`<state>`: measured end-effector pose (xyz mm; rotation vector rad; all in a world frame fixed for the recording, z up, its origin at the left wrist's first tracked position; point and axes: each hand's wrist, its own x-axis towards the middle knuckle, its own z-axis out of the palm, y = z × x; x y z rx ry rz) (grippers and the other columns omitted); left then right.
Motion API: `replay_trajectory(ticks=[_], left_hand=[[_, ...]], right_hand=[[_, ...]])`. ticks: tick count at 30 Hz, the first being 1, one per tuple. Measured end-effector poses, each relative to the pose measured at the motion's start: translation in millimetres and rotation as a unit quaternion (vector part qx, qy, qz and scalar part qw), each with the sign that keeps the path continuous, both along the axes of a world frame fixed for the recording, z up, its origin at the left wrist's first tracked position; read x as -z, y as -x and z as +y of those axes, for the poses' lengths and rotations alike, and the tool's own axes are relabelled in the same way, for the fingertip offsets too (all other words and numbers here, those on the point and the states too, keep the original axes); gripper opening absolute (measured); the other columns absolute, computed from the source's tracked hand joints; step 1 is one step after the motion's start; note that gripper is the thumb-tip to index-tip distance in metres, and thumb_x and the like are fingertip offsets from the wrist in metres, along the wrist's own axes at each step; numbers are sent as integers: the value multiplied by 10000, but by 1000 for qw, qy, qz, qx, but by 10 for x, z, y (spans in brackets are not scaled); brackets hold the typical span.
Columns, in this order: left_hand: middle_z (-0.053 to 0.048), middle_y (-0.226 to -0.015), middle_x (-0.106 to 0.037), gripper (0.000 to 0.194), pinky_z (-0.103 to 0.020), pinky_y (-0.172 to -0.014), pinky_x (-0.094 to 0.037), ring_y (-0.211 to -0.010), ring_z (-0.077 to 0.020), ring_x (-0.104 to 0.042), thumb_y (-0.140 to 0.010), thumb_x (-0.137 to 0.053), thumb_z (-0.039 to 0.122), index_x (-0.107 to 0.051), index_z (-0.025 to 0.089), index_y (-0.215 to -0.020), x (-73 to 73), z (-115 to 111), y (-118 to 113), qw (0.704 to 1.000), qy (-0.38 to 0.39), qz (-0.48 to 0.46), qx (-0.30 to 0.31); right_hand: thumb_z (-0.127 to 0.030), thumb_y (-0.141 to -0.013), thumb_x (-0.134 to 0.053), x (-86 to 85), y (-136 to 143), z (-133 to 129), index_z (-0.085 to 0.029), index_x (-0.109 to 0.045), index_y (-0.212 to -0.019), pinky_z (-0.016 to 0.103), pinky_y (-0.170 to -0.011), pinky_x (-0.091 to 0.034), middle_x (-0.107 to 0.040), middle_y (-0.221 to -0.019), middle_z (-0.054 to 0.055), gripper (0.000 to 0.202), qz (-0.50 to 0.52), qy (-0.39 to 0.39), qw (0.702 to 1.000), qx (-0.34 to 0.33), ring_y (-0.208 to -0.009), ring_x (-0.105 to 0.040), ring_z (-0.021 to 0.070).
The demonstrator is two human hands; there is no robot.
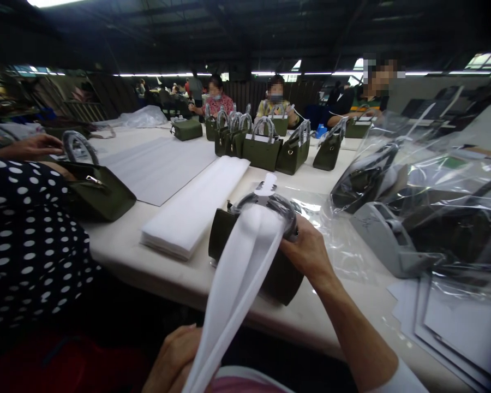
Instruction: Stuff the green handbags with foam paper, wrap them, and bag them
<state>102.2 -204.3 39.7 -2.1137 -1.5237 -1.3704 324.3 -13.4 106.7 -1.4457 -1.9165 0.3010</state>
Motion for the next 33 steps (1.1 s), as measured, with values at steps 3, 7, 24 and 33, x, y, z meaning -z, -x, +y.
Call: replay_trajectory(ticks=[3, 7, 24, 33], left_hand=[[-60, -855, -632, 235, -300, -709, -537, -806, -208, -617, -821, -531, 228, -543, 192, -1053, -107, 282, 39, 999, -16, 11, -27], [-129, -1051, -565, 382, -354, -803, -508, -990, -246, -557, -815, -578, 335, -473, 146, -1129, -113, 752, 53, 997, -66, 52, 3], [-37, -1198, -560, 134, -562, -1053, -208, -1197, -245, -429, -835, -476, 75, -569, 163, -795, -185, 1344, -367, 940, -9, 248, 234], [-43, -1004, -635, 125, -405, -1063, -291, -1046, -156, -552, -845, -467, 121, -562, 159, -773, -384, 1503, -615, 939, 110, 179, 270]], right_hand=[[-363, -669, -603, -71, -25, 137, -187, -560, -849, 258, -649, -371, -585, -805, 8, 256, 0, 35, 999, -9, -760, -519, 182], [-370, -648, -614, -135, -118, 389, -186, -570, -869, 261, -641, -375, -613, -812, 18, 291, 16, 103, 995, 2, -757, -541, 194], [-419, -636, -671, 36, -571, 1068, -160, -626, -880, 252, -584, -501, -668, -826, 51, 358, 137, 382, 904, -134, -690, -621, 189], [-555, -654, -660, 403, -693, 1151, -119, -636, -905, 376, -794, -478, -639, -935, 125, 504, 80, 374, 923, -50, -882, -592, 264]])
